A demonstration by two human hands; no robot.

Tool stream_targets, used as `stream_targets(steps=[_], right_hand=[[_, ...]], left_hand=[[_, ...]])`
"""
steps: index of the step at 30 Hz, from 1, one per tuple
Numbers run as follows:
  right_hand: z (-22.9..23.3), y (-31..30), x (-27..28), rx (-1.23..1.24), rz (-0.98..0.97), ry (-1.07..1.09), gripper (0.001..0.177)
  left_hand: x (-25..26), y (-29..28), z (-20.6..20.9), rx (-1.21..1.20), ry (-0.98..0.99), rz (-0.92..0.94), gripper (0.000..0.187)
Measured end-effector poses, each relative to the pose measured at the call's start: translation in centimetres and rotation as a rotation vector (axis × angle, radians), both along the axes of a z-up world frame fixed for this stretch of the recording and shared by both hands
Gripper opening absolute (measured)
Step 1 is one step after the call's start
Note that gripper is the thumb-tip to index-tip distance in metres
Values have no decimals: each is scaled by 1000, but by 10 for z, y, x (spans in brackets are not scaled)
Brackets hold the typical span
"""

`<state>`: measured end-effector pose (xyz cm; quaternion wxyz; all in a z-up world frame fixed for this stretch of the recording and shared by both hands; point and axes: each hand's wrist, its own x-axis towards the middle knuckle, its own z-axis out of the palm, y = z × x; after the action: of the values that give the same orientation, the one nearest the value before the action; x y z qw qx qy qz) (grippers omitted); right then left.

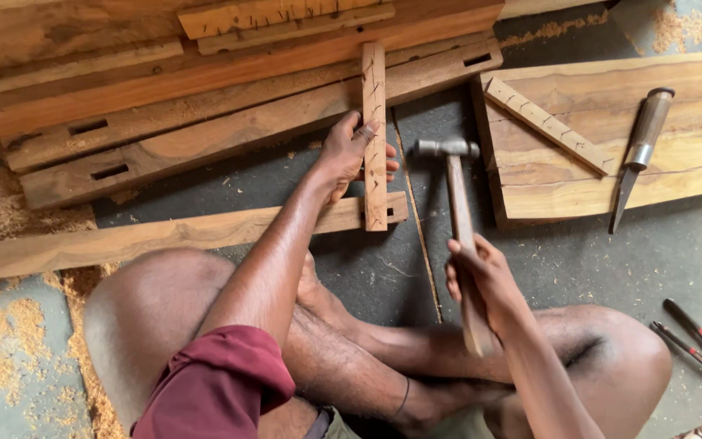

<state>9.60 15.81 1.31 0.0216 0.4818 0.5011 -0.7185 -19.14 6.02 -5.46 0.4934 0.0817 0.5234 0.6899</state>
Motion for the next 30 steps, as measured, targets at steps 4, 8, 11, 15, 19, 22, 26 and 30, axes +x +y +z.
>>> stream_targets(steps=[4,8,11,15,19,22,26,30], right_hand=[[22,-61,46,304,-13,-48,31],[36,-118,83,408,-66,398,36],[32,-121,83,385,-68,369,47],[30,-125,90,351,-101,247,41],[32,-127,94,360,-187,282,39],[34,-129,103,362,-218,373,37],[29,-134,101,398,-234,426,37],[25,-131,99,338,-179,444,36]], left_hand=[[3,7,-11,50,36,23,36],[10,4,-22,86,51,34,37],[11,4,-9,15,53,23,41],[26,0,4,-85,-14,59,42],[35,1,2,-23,-17,84,41],[41,-3,-4,-26,0,84,40],[38,-4,-2,-73,43,75,37],[40,-2,-2,16,-26,80,36]])
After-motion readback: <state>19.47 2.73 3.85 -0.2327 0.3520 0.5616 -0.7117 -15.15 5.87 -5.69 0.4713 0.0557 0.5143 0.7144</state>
